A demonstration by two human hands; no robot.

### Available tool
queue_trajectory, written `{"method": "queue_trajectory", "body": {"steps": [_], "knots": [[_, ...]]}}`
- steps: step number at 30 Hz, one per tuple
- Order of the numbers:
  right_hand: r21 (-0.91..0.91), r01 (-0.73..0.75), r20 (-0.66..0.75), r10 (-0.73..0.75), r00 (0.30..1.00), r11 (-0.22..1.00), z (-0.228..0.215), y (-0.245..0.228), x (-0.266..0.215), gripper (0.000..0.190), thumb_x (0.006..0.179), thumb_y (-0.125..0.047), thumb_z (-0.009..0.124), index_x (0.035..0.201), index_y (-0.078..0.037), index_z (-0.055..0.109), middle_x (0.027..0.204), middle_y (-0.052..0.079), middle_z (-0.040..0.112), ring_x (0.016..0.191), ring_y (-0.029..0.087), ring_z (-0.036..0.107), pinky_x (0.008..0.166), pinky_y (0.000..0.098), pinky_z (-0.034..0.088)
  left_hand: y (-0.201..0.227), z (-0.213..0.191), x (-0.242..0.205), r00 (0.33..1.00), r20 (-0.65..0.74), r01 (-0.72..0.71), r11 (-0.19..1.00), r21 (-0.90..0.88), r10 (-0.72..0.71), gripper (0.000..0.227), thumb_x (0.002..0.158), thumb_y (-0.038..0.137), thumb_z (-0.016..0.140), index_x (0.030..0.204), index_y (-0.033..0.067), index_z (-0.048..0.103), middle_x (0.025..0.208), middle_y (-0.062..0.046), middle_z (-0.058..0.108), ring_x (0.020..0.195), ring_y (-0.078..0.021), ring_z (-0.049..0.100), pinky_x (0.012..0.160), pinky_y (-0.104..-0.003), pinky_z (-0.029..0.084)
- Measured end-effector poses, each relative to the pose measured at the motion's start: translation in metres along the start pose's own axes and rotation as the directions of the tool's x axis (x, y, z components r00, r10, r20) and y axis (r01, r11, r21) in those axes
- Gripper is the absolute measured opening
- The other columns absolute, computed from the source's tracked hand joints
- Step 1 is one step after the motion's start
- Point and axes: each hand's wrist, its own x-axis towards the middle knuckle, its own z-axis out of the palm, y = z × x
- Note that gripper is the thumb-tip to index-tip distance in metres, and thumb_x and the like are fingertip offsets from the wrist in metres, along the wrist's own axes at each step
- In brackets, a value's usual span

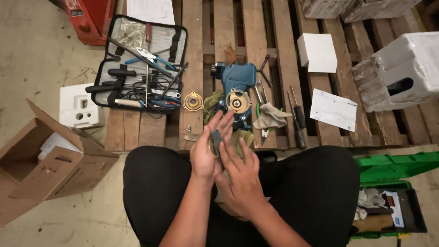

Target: The person sits on the floor and uses a sanding block to clean a brass gear. They rub the sanding block over the gear's teeth and surfaces, then inspect it by hand before continuing to sand.

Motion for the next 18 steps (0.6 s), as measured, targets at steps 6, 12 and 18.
{"method": "queue_trajectory", "body": {"steps": [6,12,18], "knots": [[0.021,-0.057,0.018,0.056,0.998,0.998,-0.005,0.003,0.014,0.066,0.107,-0.051,0.027,0.164,-0.019,0.021,0.173,0.006,0.02,0.16,0.04,0.007,0.119,0.0642,0.012,0.0,0.009,0.004,0.995,0.076,0.076,0.995,-0.07,-0.07,0.062,0.109,0.033,0.022,0.159,-0.0044,0.022,0.158,-0.026,0.04,0.153,-0.0366,0.031,0.129,-0.046,0.021],[0.03,-0.006,-0.058,0.007,0.998,1.0,-0.001,0.008,0.017,0.063,0.107,-0.044,0.035,0.161,-0.012,0.032,0.171,0.008,0.026,0.16,0.04,0.014,0.123,0.0616,0.011,-0.002,0.011,0.003,0.997,0.066,0.036,0.996,-0.087,-0.03,0.059,0.11,0.032,0.026,0.155,-0.0053,0.031,0.157,-0.028,0.041,0.153,-0.0388,0.032,0.129,-0.048,0.023],[-0.024,0.006,-0.062,-0.007,0.998,1.0,0.004,0.011,0.009,0.064,0.102,-0.037,0.046,0.161,-0.013,0.034,0.169,0.01,0.031,0.158,0.045,0.021,0.119,0.0604,0.02,-0.005,0.004,0.002,0.999,0.034,0.016,1.0,-0.017,-0.016,0.059,0.11,0.033,0.027,0.153,-0.0063,0.035,0.153,-0.027,0.047,0.149,-0.0386,0.039,0.128,-0.048,0.028]]}}
